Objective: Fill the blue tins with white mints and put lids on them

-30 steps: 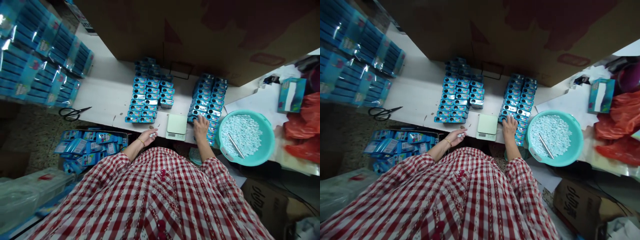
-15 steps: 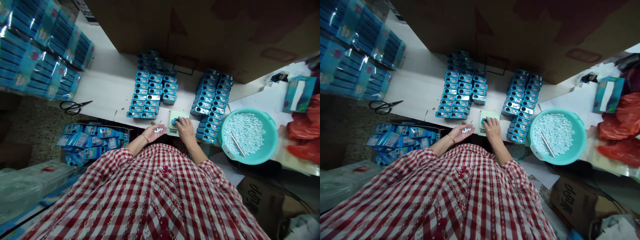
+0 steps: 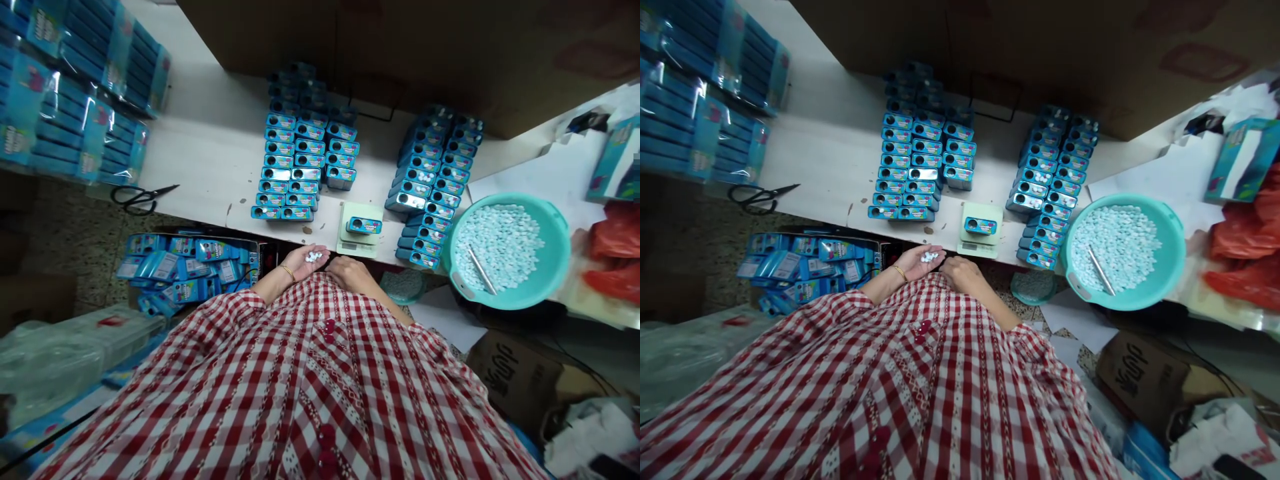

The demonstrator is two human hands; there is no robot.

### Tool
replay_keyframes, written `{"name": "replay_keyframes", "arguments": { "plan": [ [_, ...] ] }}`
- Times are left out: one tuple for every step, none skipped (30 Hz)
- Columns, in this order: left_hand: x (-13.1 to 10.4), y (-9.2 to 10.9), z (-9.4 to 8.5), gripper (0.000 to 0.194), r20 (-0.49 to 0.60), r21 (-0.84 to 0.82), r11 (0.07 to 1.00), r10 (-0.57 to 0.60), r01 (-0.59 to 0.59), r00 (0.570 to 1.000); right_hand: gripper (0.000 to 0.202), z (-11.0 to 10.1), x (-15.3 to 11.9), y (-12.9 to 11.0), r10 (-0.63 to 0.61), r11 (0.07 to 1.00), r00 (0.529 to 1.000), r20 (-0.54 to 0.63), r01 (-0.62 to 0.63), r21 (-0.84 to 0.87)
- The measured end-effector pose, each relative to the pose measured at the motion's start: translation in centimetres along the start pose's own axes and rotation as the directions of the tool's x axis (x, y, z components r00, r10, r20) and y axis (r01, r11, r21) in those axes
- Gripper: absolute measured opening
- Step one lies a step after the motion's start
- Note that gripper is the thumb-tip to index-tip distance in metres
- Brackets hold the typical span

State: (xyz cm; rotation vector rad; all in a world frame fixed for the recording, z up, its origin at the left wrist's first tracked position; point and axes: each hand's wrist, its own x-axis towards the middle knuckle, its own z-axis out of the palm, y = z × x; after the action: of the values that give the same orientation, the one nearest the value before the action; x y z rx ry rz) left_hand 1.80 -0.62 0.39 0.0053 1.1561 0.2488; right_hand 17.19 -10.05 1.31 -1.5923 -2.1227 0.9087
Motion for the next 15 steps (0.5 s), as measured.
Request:
{"name": "replay_keyframes", "arguments": {
  "plan": [
    [0.0, 0.1, -0.1, 0.028, -0.005, -0.012, 1.000, 0.008, -0.008, 1.000, 0.025, -0.3, -0.9, 0.7, 0.087, 0.996, 0.995, -0.040, -0.087, -0.004],
    [0.1, 0.3, -0.3, 0.027, -0.011, -0.022, 1.000, 0.016, -0.017, 1.000, 0.022, -0.5, -1.8, 1.6, 0.192, 0.981, 0.976, -0.102, -0.192, 0.008],
    [0.1, 0.4, -0.3, 0.027, -0.016, -0.032, 0.999, 0.024, -0.025, 1.000, 0.020, -0.7, -2.6, 2.6, 0.305, 0.952, 0.935, -0.179, -0.302, 0.044],
    [0.2, 0.6, -0.3, 0.026, -0.022, -0.044, 0.998, 0.034, -0.035, 0.999, 0.018, -1.0, -3.3, 3.7, 0.413, 0.911, 0.872, -0.262, -0.399, 0.107],
    [0.3, 0.8, -0.3, 0.025, -0.028, -0.060, 0.997, 0.045, -0.046, 0.999, 0.018, -1.2, -3.8, 4.9, 0.505, 0.863, 0.795, -0.337, -0.468, 0.190],
    [0.4, 1.0, -0.2, 0.025, -0.032, -0.077, 0.995, 0.056, -0.058, 0.998, 0.021, -1.3, -4.1, 6.2, 0.575, 0.818, 0.716, -0.397, -0.500, 0.284],
    [0.4, 1.2, -0.1, 0.025, -0.035, -0.092, 0.993, 0.067, -0.070, 0.997, 0.026, -1.5, -4.2, 7.3, 0.623, 0.782, 0.647, -0.439, -0.499, 0.373],
    [0.5, 1.3, 0.0, 0.025, -0.034, -0.104, 0.991, 0.076, -0.079, 0.997, 0.032, -1.7, -4.1, 8.3, 0.651, 0.758, 0.601, -0.464, -0.476, 0.446],
    [0.5, 1.5, 0.2, 0.025, -0.032, -0.111, 0.990, 0.084, -0.087, 0.996, 0.039, -1.9, -4.0, 9.2, 0.663, 0.744, 0.577, -0.477, -0.443, 0.500],
    [0.5, 1.7, 0.4, 0.026, -0.028, -0.114, 0.989, 0.090, -0.093, 0.996, 0.045, -2.0, -3.7, 9.8, 0.668, 0.737, 0.570, -0.480, -0.411, 0.537],
    [0.4, 1.8, 0.6, 0.026, -0.025, -0.114, 0.989, 0.095, -0.097, 0.995, 0.049, -2.1, -3.4, 10.3, 0.668, 0.732, 0.574, -0.475, -0.388, 0.560],
    [0.4, 2.0, 0.9, 0.027, -0.022, -0.113, 0.988, 0.099, -0.101, 0.995, 0.052, -2.2, -3.1, 10.7, 0.665, 0.729, 0.585, -0.464, -0.371, 0.576],
    [0.3, 2.1, 1.1, 0.028, -0.020, -0.111, 0.988, 0.103, -0.104, 0.995, 0.054, -2.3, -2.8, 10.9, 0.659, 0.727, 0.601, -0.452, -0.358, 0.586],
    [0.2, 2.2, 1.3, 0.029, -0.018, -0.110, 0.988, 0.106, -0.107, 0.994, 0.056, -2.2, -2.5, 11.0, 0.652, 0.728, 0.618, -0.439, -0.346, 0.592],
    [0.2, 2.3, 1.5, 0.030, -0.016, -0.108, 0.988, 0.107, -0.108, 0.994, 0.057, -2.1, -2.2, 11.1, 0.641, 0.730, 0.637, -0.429, -0.333, 0.597]
  ]
}}
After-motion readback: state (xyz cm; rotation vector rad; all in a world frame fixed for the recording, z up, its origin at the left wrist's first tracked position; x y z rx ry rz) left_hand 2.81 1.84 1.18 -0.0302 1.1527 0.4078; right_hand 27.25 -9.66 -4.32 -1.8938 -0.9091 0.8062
